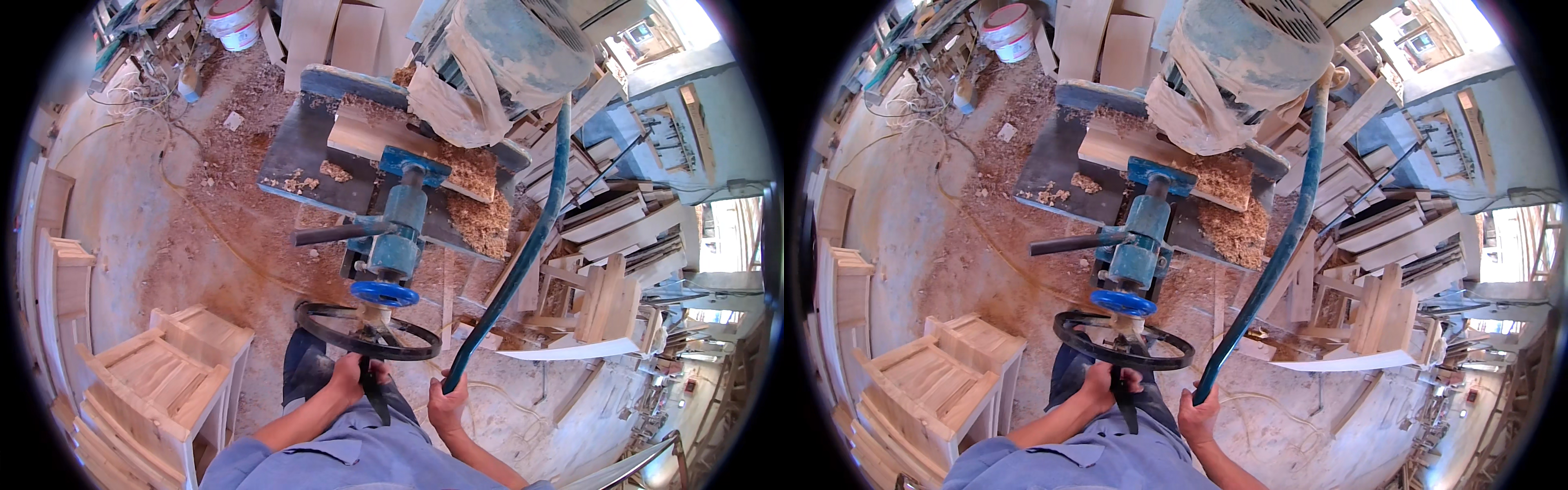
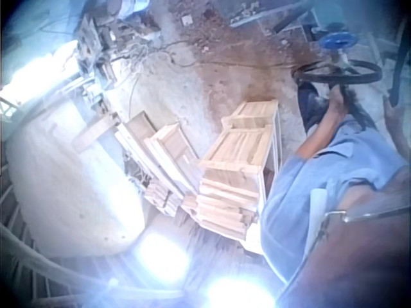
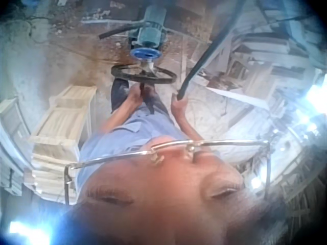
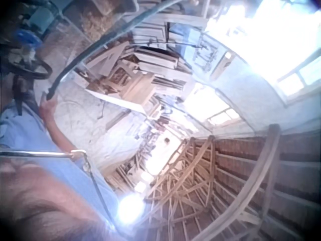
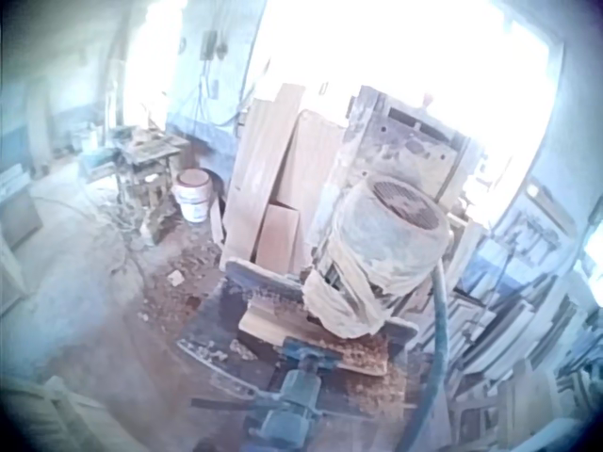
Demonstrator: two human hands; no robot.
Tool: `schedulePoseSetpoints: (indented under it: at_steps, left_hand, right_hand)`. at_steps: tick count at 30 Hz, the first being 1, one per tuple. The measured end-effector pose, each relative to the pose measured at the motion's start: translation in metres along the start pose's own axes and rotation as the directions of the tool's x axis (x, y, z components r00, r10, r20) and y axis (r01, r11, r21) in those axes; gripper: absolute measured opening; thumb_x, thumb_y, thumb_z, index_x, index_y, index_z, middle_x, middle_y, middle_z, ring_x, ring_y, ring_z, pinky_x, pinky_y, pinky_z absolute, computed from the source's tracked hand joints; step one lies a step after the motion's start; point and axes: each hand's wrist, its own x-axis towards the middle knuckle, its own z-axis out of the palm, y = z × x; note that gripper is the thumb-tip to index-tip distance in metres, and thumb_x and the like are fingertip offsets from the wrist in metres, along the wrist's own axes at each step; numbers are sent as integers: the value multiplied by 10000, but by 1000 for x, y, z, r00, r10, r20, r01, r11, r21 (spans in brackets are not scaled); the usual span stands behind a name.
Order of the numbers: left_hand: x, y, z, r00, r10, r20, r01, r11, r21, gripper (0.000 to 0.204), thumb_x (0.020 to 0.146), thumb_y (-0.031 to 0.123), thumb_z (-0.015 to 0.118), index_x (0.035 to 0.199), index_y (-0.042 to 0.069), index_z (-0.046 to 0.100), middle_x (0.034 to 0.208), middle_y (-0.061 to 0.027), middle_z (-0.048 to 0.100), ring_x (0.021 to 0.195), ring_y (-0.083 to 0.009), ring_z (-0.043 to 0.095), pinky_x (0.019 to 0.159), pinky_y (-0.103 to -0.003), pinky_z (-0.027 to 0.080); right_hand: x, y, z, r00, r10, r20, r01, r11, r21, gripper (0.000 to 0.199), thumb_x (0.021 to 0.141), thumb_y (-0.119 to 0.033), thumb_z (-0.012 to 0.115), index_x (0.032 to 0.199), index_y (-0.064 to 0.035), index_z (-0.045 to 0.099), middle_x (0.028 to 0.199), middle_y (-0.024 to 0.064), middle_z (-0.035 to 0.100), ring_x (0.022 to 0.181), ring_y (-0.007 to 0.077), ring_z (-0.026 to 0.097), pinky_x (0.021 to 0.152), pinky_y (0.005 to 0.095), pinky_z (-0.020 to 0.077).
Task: The person operates a mortising machine by positioning a wood plank against a guide, securing a clamp, and using a handwheel and a long lever to drive the cutting tool into the wood.
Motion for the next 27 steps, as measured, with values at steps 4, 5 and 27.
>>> schedulePoseSetpoints:
  at_steps: [4, 5, 27]
  left_hand:
    - [-20, 3, -11, 979, 178, 99, -195, 960, 202, 288, 987, 273, 547, 873, 15, 608, 746, -81, 640, 573, -203, 575, 616, -369, 516]
    - [-18, 0, -13, 964, 242, 109, -266, 884, 384, 249, 971, 242, 574, 853, 24, 598, 722, -68, 627, 548, -200, 555, 592, -369, 504]
    - [57, 33, -86, 884, 311, 350, -468, 606, 643, 411, 727, -16, 670, 1137, 4, 705, 1077, -100, 722, 955, -192, 656, 824, -315, 521]
  right_hand:
    - [2, 1, 0, 1000, 16, 10, -16, 1000, 24, 234, 859, -37, 678, 1051, -29, 545, 709, 16, 507, 620, 109, 497, 584, 292, 433]
    - [2, 0, -1, 1000, 20, 14, -20, 999, 30, 233, 859, -36, 678, 1050, -29, 545, 711, 15, 506, 621, 107, 497, 582, 290, 431]
    - [0, -3, 2, 997, 81, 12, -81, 996, 28, 234, 851, -33, 676, 1044, -21, 545, 728, 14, 503, 626, 105, 496, 606, 275, 429]
